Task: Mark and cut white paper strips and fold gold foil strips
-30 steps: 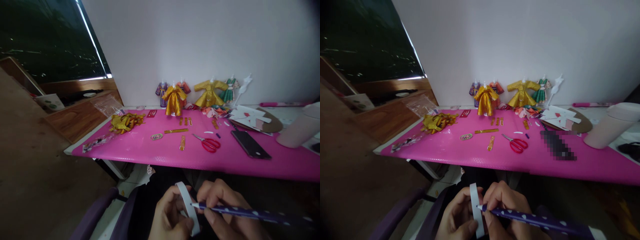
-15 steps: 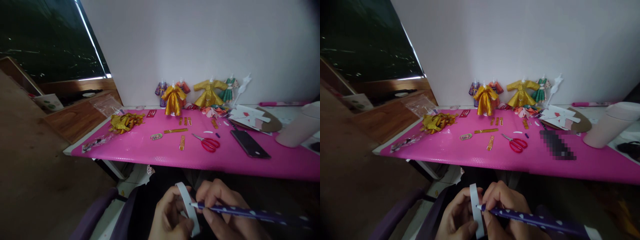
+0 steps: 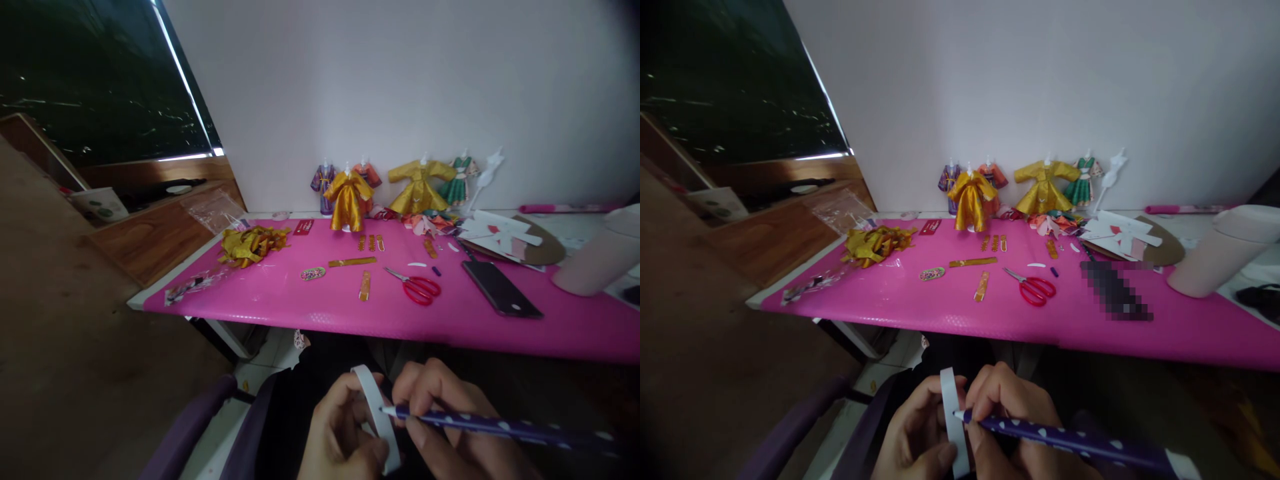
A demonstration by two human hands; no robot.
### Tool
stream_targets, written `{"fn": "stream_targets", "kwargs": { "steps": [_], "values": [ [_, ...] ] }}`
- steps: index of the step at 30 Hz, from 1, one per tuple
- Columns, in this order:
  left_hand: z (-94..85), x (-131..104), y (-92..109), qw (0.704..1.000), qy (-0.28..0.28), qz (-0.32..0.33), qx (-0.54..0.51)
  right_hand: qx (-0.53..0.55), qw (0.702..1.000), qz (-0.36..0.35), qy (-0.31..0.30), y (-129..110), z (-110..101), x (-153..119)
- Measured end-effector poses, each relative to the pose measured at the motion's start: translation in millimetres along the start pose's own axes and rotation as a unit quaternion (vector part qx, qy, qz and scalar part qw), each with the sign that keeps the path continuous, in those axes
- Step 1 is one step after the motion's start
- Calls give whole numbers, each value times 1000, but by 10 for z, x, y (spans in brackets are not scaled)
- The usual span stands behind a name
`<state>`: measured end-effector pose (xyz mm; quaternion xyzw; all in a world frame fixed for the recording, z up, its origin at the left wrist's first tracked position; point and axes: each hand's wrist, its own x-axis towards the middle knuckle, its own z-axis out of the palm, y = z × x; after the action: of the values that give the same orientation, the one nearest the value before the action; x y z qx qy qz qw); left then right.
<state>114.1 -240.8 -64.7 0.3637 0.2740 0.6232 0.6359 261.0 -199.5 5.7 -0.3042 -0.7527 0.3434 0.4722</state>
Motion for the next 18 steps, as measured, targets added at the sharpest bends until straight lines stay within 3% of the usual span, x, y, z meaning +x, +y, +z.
{"fn": "stream_targets", "kwargs": {
  "steps": [5,12,18],
  "values": [
    [16,-24,12,1000,10,-12,7,29,998,-40,30,37,31,11],
    [-25,-18,-52,1000,16,-15,17,-11,1000,7,-12,3,-54,-22],
    [6,1,16,1000,15,-4,20,-25,1000,-1,3,17,-20,-47]
  ]
}}
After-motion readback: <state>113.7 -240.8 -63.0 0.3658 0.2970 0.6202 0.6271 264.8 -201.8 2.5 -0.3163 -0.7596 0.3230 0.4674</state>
